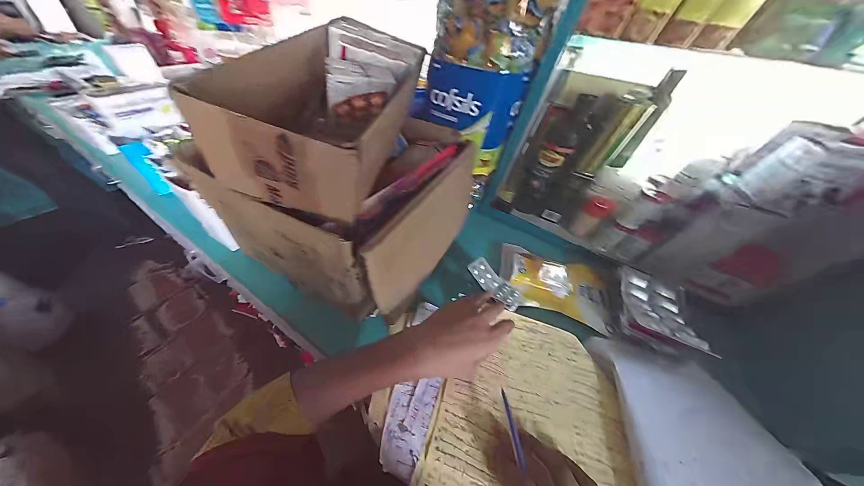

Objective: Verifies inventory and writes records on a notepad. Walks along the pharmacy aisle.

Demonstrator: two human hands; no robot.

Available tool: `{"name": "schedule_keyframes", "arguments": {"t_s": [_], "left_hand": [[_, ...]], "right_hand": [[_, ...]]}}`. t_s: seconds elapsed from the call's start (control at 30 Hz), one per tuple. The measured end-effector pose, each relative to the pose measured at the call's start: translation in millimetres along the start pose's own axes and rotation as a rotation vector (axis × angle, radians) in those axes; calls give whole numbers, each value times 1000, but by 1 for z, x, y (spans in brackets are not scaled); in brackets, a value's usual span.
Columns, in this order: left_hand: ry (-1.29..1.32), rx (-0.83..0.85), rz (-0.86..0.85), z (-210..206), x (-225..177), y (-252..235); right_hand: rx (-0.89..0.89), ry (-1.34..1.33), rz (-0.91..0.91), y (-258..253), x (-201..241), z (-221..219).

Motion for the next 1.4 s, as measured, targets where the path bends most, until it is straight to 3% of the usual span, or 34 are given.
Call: {"name": "schedule_keyframes", "arguments": {"t_s": [0.17,0.53,0.63,0.8,1.0,1.4], "left_hand": [[-76,-195,74,-17,23,-38],[56,-375,155,-10,84,-57],[219,-525,69,-6,84,-46],[496,-773,-327,8,75,-30],[633,-810,-571,9,55,-21],[726,-848,-805,-11,37,-22]], "right_hand": [[-10,17,-9,4,-1,-2],[0,67,11,4,-5,-2],[6,65,-1,3,-3,0],[14,34,-21,2,-1,3],[25,36,-12,1,-1,3],[8,20,-20,2,-1,2]]}}
Point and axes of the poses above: each hand's wrist, its own y-axis away from the middle knuckle, its own z-axis out of the back of the hand, x = y × z, the point moved 1 cm from there along -y, towards the middle knuckle, and after that the axes turned 7 degrees about x, right-handed, at the moved point
